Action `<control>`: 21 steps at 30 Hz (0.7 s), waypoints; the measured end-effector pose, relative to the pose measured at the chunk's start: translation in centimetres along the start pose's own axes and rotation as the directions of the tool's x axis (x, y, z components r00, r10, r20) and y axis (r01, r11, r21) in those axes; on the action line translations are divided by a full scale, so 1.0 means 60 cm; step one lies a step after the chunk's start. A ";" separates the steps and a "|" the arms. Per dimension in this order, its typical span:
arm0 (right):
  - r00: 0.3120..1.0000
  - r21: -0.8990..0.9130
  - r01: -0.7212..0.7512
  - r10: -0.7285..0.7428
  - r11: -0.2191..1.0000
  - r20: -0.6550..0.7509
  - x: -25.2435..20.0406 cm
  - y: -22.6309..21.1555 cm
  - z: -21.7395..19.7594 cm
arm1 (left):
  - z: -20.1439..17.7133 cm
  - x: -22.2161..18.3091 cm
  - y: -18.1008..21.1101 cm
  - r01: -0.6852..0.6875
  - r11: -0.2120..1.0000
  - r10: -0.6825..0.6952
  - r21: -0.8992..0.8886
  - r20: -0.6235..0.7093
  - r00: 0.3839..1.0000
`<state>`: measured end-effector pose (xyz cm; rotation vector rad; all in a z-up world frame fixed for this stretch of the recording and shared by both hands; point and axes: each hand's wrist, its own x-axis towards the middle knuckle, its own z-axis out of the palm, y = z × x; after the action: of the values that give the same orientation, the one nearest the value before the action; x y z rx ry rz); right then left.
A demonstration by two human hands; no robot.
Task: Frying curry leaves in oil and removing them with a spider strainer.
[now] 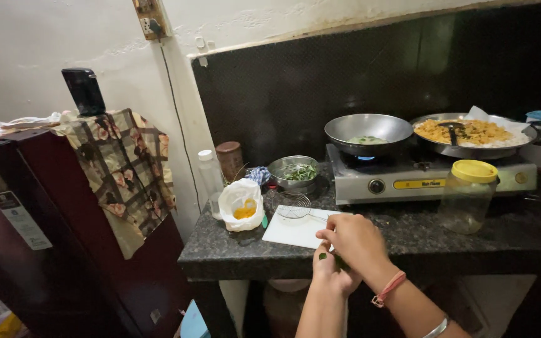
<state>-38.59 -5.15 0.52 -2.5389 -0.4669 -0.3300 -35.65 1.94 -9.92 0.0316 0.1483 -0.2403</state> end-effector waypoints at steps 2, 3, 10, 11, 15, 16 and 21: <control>0.999 0.000 -0.032 0.032 0.999 0.031 -0.008 -0.011 -0.008 | -0.012 0.009 0.000 -0.014 0.999 0.012 0.044 0.045 0.999; 0.996 -0.001 -0.062 0.062 0.998 0.063 -0.011 -0.017 -0.011 | -0.017 0.013 0.000 -0.031 0.996 0.023 0.086 0.093 0.995; 0.998 0.016 -0.028 0.027 0.999 0.062 -0.016 0.001 -0.001 | -0.029 0.024 -0.004 -0.077 0.968 0.070 0.238 0.038 0.997; 0.992 0.031 0.012 -0.016 0.999 0.125 -0.017 0.003 -0.005 | -0.033 0.031 -0.003 -0.110 0.958 0.089 0.266 0.091 0.992; 0.972 0.147 0.116 -0.143 0.982 0.185 -0.010 0.030 -0.003 | -0.067 0.081 0.008 -0.123 0.976 0.100 0.180 0.134 0.986; 0.973 0.146 0.118 -0.144 0.982 0.183 -0.006 0.038 0.001 | -0.074 0.091 0.006 -0.124 0.976 0.100 0.181 0.137 0.985; 0.977 0.229 0.141 -0.172 0.963 0.124 0.016 0.085 0.034 | -0.096 0.134 -0.002 -0.263 0.947 0.257 0.185 0.056 0.965</control>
<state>-35.45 -7.86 -3.20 -2.3241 -0.7217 -0.1443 -28.76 0.21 -16.81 0.2369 0.0886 0.0098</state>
